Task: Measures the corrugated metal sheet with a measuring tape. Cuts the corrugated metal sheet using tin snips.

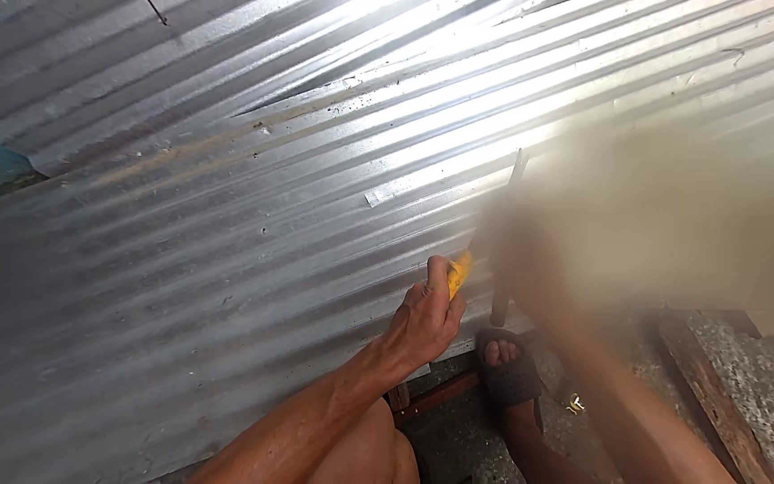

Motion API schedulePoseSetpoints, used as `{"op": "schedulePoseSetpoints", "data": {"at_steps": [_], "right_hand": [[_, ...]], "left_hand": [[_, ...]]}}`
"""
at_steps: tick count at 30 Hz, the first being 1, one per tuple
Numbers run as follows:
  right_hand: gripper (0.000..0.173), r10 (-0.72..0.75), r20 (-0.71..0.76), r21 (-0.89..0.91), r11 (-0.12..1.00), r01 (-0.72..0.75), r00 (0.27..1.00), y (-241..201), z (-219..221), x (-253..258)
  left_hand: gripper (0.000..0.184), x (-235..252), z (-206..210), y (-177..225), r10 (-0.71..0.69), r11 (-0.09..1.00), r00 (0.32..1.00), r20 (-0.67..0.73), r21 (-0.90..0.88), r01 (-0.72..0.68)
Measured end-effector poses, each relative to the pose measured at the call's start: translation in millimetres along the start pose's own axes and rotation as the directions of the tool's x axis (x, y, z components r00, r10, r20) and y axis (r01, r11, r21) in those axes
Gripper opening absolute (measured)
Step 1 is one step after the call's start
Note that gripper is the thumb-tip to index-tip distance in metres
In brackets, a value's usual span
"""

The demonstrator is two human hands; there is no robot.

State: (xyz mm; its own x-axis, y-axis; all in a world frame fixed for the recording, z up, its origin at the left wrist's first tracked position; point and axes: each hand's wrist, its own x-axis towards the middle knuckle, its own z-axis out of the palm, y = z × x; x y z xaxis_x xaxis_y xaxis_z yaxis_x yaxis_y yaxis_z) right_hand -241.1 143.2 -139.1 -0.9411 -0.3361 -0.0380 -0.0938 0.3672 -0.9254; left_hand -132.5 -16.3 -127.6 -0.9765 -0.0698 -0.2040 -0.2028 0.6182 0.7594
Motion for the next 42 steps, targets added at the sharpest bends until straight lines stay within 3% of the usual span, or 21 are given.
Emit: {"op": "schedulePoseSetpoints", "data": {"at_steps": [7,11,14,19,23,30,34,36,38,40,42], "right_hand": [[0.037,-0.058,-0.093,-0.065,0.997,0.052,0.994,-5.2,-2.3,-2.3],[0.04,-0.03,-0.161,0.094,0.995,0.046,0.986,-6.6,-5.6,-6.1],[0.038,0.034,-0.129,0.206,0.978,-0.007,0.991,-11.4,-8.4,-8.8],[0.05,0.201,-0.015,0.622,0.769,-0.148,0.98,-11.0,-8.2,-8.2],[0.047,0.259,0.052,0.79,0.58,-0.198,0.965,-15.3,-6.5,-8.4],[0.054,0.206,0.084,0.795,0.577,-0.19,0.975,-6.6,0.7,-8.7],[0.045,0.165,0.239,0.795,0.532,-0.29,0.957,3.6,-2.4,-12.3],[0.053,0.147,0.364,0.7,0.608,-0.374,0.92,12.6,-0.9,-22.1],[0.044,0.178,0.363,0.643,0.663,-0.384,0.915,11.3,6.3,-29.7],[0.026,0.199,0.35,0.692,0.604,-0.396,0.915,9.1,11.3,-31.8],[0.031,0.178,0.413,0.749,0.491,-0.445,0.893,14.9,10.1,-34.6]], "left_hand": [[0.034,-0.7,8.8,6.3,0.065,0.998,0.997,-0.052,0.017,-0.064],[0.035,0.2,9.6,6.5,0.04,0.998,0.999,-0.014,-0.047,-0.04],[0.033,-1.8,8.3,3.2,0.05,0.995,0.999,-0.011,-0.088,-0.05],[0.03,-1.6,4.7,-2.3,-0.019,0.974,1.0,-0.003,-0.226,0.018],[0.027,-3.4,1.2,-7.7,-0.055,0.951,0.998,0.017,-0.304,0.058],[0.029,-5.3,-2.5,-10.1,-0.111,0.926,0.992,0.057,-0.356,0.124],[0.029,-0.2,-1.2,-19.8,-0.105,0.81,0.986,0.132,-0.564,0.162],[0.027,1.1,-0.1,-21.4,-0.093,0.768,0.987,0.133,-0.621,0.156],[0.028,1.6,-0.7,-23.1,-0.078,0.796,0.99,0.116,-0.591,0.132],[0.03,1.9,-1.7,-23.6,-0.072,0.826,0.991,0.112,-0.55,0.122],[0.032,1.7,-3.5,-23.2,-0.095,0.817,0.99,0.102,-0.56,0.136]]}}
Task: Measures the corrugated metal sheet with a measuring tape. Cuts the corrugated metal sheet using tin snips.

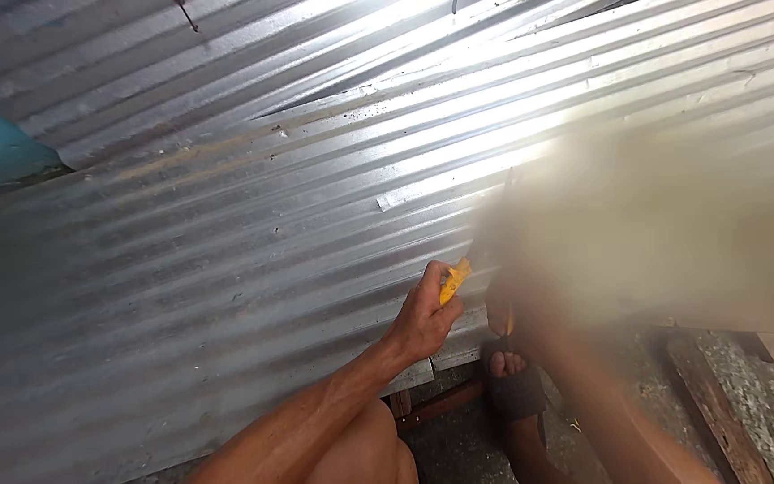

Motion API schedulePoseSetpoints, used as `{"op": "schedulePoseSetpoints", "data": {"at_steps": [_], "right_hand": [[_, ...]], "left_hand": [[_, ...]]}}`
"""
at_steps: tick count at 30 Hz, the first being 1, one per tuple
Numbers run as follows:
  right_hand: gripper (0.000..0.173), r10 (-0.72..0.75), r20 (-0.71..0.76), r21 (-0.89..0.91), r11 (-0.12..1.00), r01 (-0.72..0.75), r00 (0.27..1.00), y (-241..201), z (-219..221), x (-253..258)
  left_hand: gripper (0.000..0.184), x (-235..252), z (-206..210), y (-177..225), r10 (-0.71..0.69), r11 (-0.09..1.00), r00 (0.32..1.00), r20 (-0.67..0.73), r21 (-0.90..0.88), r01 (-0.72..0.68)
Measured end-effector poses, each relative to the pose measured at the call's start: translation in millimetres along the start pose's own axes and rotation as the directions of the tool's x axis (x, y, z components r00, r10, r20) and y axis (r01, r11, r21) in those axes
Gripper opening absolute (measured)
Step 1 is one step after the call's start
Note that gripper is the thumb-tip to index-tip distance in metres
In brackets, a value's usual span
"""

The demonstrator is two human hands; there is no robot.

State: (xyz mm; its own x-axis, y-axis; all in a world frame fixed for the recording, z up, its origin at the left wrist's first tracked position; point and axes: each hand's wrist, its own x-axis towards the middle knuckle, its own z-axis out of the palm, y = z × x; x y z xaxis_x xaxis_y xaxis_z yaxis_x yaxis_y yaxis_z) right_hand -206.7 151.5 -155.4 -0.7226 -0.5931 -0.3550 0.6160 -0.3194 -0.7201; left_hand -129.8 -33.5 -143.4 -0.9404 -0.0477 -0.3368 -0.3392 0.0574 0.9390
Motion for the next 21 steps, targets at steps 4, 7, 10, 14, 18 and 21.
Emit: {"op": "schedulePoseSetpoints", "data": {"at_steps": [4,7,10,14,18,21], "right_hand": [[0.041,0.018,0.028,-0.037,0.999,-0.017,0.999,14.3,4.5,-4.5],[0.04,-0.037,-0.076,-0.183,0.983,0.022,0.996,23.1,29.5,-0.5],[0.04,-0.085,-0.088,-0.279,0.958,0.057,0.992,21.0,32.4,1.2],[0.039,0.014,-0.038,-0.378,0.925,-0.027,0.999,-2.5,11.3,5.0],[0.042,-0.155,-0.158,-0.484,0.873,0.06,0.975,19.2,41.4,6.4],[0.039,-0.05,-0.032,-0.514,0.857,0.027,0.998,-17.1,26.1,7.4]], "left_hand": [[0.027,3.0,0.8,3.1,-0.055,0.993,0.995,-0.088,-0.113,0.045],[0.026,7.8,11.7,2.7,-0.087,0.991,0.986,-0.145,-0.11,0.071],[0.028,7.5,10.0,5.7,-0.084,0.996,0.986,-0.144,-0.037,0.079],[0.032,8.8,-14.8,2.8,-0.129,0.99,0.99,-0.06,0.044,0.131],[0.028,13.7,16.5,7.9,-0.097,0.994,0.983,-0.153,0.028,0.102],[0.03,10.8,-9.5,15.2,-0.087,0.996,0.991,-0.1,0.022,0.09]]}}
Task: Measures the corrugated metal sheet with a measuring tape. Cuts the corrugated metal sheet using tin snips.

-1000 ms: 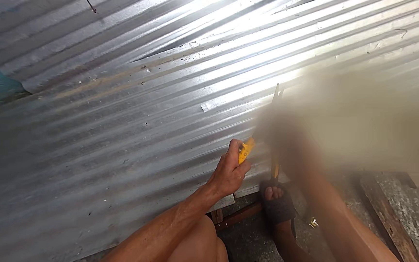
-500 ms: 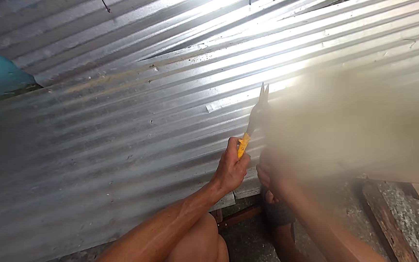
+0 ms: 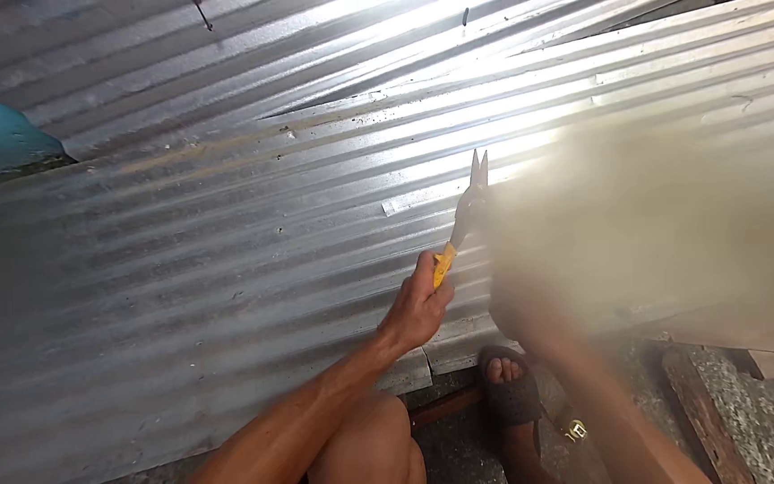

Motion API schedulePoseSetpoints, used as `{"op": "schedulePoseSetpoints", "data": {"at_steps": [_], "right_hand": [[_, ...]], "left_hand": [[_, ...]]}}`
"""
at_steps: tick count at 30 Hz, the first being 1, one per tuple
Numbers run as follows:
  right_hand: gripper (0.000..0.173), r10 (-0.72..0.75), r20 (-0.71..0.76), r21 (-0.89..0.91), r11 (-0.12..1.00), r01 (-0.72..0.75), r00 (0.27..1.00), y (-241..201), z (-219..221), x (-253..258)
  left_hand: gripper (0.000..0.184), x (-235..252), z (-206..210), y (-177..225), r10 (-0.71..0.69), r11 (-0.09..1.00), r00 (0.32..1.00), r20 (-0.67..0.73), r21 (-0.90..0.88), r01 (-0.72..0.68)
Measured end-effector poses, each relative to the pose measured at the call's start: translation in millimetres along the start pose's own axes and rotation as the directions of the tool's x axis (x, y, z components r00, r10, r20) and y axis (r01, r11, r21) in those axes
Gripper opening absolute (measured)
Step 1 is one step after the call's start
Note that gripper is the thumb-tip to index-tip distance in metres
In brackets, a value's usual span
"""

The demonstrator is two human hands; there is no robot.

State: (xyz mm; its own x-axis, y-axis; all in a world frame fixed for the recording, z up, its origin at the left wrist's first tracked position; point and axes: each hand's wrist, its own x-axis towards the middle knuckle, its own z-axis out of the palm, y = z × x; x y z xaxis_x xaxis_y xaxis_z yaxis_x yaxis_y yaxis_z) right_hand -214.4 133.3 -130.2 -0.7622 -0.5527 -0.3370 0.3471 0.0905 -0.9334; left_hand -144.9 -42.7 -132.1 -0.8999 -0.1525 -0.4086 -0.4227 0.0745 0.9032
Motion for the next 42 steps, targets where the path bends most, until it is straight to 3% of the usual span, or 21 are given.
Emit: {"op": "schedulePoseSetpoints", "data": {"at_steps": [2,5,6,9,13,17,21,26,30,33,35,38,42], "right_hand": [[0.039,0.013,0.032,-0.06,0.998,-0.011,0.999,0.7,-7.3,-2.0],[0.043,-0.046,-0.143,-0.117,0.993,0.03,0.989,20.3,24.8,-0.8],[0.043,-0.051,-0.141,-0.124,0.992,0.033,0.989,21.2,28.1,1.3],[0.042,0.0,0.015,-0.139,0.99,0.002,1.0,7.3,4.5,5.6],[0.046,0.009,-0.111,-0.18,0.983,-0.029,0.994,23.4,30.4,5.2],[0.043,0.037,0.047,-0.125,0.992,-0.031,0.998,12.2,8.3,6.3],[0.046,0.001,-0.124,-0.207,0.978,-0.027,0.992,17.0,37.0,12.0],[0.043,0.028,0.028,-0.181,0.983,-0.022,0.999,3.1,13.7,16.1],[0.045,-0.025,-0.086,-0.187,0.982,0.008,0.996,11.4,38.9,19.1],[0.043,-0.003,0.043,-0.17,0.985,0.011,0.999,-0.6,18.1,16.6],[0.044,0.0,0.054,-0.176,0.984,0.009,0.999,-1.3,18.5,14.7],[0.044,-0.045,-0.058,-0.213,0.977,0.031,0.997,6.0,41.0,16.9],[0.043,0.013,0.067,-0.104,0.995,-0.006,0.998,-15.8,17.1,11.1]], "left_hand": [[0.029,-0.1,-10.2,-3.8,-0.015,0.997,0.999,0.051,0.072,0.011],[0.027,2.6,22.6,-7.9,-0.016,0.999,0.999,-0.046,0.041,0.018],[0.028,2.2,23.6,-7.7,-0.022,0.999,0.998,-0.061,0.042,0.025],[0.027,0.7,-10.2,-10.6,-0.004,0.993,1.0,-0.005,0.119,0.004],[0.029,-1.5,24.5,-13.5,-0.064,0.996,0.99,-0.125,0.06,0.072],[0.029,-3.3,-13.2,-14.7,-0.043,0.99,0.999,-0.028,0.13,0.047],[0.03,1.0,20.1,-7.3,-0.064,0.993,0.985,-0.16,0.083,0.078],[0.025,2.5,-25.1,-8.4,-0.032,0.981,0.999,-0.04,0.189,0.039],[0.027,2.4,15.1,1.5,-0.047,0.995,0.984,-0.169,0.08,0.061],[0.028,-4.5,-13.3,3.3,-0.032,0.984,0.995,-0.097,0.171,0.048],[0.024,-6.1,-21.0,1.0,-0.035,0.974,0.996,-0.086,0.221,0.053],[0.027,-2.5,16.1,1.7,-0.041,0.997,0.981,-0.189,0.052,0.051],[0.027,-8.3,0.3,7.9,-0.026,0.999,0.995,-0.098,0.019,0.028]]}}
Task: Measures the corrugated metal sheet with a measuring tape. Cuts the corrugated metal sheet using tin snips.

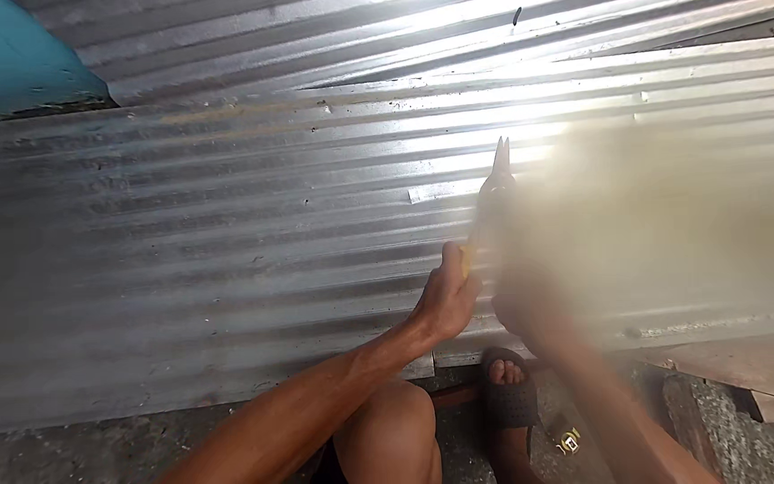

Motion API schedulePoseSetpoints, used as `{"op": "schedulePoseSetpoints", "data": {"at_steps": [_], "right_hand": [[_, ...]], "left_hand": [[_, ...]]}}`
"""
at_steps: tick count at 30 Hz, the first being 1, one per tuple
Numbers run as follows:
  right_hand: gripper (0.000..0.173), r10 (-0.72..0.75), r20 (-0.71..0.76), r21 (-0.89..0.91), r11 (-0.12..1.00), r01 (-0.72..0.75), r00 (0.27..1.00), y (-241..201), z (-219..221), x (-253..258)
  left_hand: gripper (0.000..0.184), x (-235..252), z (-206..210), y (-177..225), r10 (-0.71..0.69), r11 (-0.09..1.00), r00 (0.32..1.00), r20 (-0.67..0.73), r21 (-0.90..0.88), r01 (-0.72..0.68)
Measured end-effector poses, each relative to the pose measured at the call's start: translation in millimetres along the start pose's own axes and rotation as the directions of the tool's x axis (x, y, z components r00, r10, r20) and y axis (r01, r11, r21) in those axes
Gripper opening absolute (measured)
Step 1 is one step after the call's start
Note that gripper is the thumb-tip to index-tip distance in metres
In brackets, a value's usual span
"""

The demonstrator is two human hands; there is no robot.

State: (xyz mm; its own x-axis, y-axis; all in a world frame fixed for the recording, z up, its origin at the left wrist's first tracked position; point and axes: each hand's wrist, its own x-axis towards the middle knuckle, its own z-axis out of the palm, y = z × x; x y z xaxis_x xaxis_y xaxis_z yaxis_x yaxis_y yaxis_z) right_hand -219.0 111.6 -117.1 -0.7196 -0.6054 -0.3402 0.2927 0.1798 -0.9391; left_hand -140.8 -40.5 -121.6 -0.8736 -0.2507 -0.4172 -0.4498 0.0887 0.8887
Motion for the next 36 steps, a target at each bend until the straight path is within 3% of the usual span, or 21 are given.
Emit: {"op": "schedulePoseSetpoints", "data": {"at_steps": [2,6,9,12,16,20,22,25,27,31,34,36], "right_hand": [[0.041,0.004,0.075,-0.02,1.0,-0.002,0.997,-16.6,-16.2,-1.9],[0.04,0.045,0.106,-0.01,0.999,-0.044,0.993,-36.4,-13.5,-4.1],[0.041,0.072,0.227,0.144,0.984,-0.106,0.971,-50.0,-14.3,-7.3],[0.031,0.17,0.333,0.297,0.915,-0.274,0.928,-62.5,-9.7,-13.9],[0.063,0.244,0.267,0.335,0.884,-0.327,0.932,-75.3,19.5,-13.6],[0.057,0.131,0.239,0.457,0.859,-0.23,0.962,-61.7,54.6,-6.9],[0.065,0.054,0.24,0.482,0.86,-0.167,0.969,-58.2,58.9,-7.0],[0.083,0.073,0.264,0.519,0.83,-0.205,0.962,-53.7,55.5,-25.5],[0.079,0.085,0.229,0.538,0.819,-0.199,0.97,-42.1,57.4,-26.9],[0.048,0.168,0.044,0.486,0.857,-0.168,0.985,-15.0,77.4,-38.3],[0.061,0.194,0.05,0.575,0.797,-0.187,0.98,3.2,72.0,-47.9],[0.089,0.13,0.097,0.651,0.742,-0.162,0.987,18.3,66.1,-53.4]], "left_hand": [[0.028,-0.9,-26.0,4.5,0.031,0.997,0.998,0.055,0.068,-0.034],[0.027,-3.7,-31.3,5.8,0.066,0.998,0.997,0.037,-0.009,-0.066],[0.028,-8.4,-29.3,6.7,0.121,0.985,0.992,0.027,-0.129,-0.116],[0.024,-15.3,-32.5,8.5,0.202,0.958,0.978,0.057,-0.219,-0.185],[0.03,-21.6,-40.8,17.0,0.189,0.981,0.982,0.022,0.027,-0.19],[0.031,-20.0,-43.6,25.5,0.124,0.972,0.992,0.022,0.2,-0.126],[0.029,-11.0,-58.8,28.6,0.152,0.95,0.988,0.041,0.27,-0.158],[0.028,-11.1,-79.7,19.8,0.203,0.837,0.97,0.133,0.491,-0.243],[0.035,-13.9,-72.3,19.8,0.152,0.747,0.973,0.172,0.625,-0.227],[0.052,-23.0,-39.8,0.2,0.103,0.736,0.974,0.202,0.643,-0.211],[0.04,-27.2,-42.4,-10.2,0.129,0.655,0.943,0.307,0.688,-0.313],[0.034,-30.6,-51.3,-14.9,0.153,0.556,0.915,0.374,0.732,-0.393]]}}
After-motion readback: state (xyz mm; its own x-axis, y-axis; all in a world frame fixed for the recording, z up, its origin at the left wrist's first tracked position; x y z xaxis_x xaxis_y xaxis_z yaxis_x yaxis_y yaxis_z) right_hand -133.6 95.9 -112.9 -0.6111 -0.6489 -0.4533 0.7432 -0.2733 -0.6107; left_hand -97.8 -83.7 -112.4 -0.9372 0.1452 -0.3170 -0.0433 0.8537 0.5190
